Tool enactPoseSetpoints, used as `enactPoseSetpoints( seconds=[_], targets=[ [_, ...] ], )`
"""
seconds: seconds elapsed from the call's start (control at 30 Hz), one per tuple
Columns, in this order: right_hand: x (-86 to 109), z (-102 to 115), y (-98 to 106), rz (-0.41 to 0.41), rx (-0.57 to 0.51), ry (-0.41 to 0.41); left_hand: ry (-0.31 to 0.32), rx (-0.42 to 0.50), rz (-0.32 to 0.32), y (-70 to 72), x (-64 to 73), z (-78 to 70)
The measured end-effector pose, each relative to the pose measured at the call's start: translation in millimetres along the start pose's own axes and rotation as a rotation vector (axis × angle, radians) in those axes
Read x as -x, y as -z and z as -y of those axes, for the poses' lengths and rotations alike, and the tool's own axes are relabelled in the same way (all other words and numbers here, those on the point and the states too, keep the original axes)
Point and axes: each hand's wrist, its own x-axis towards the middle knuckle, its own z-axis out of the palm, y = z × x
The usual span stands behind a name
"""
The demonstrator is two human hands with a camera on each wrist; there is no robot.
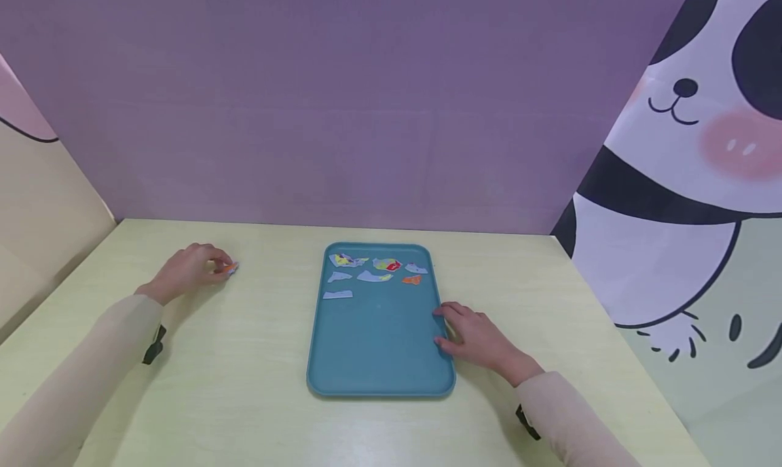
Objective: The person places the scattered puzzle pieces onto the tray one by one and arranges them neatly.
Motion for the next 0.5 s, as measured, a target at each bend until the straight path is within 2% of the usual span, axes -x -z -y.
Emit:
enactPoseSetpoints(
  seconds=[0.2, 0.5],
  targets=[
    [0.4, 0, 0, -0.005, 0.0, 0.006, -0.037, -0.011, -0.012, -2.7, 0.2, -7.3],
    [-0.1, 0, -1, -0.005, 0.004, 0.012, -0.13, -0.055, -0.029, -9.9, -1.7, -18.8]
  ],
)
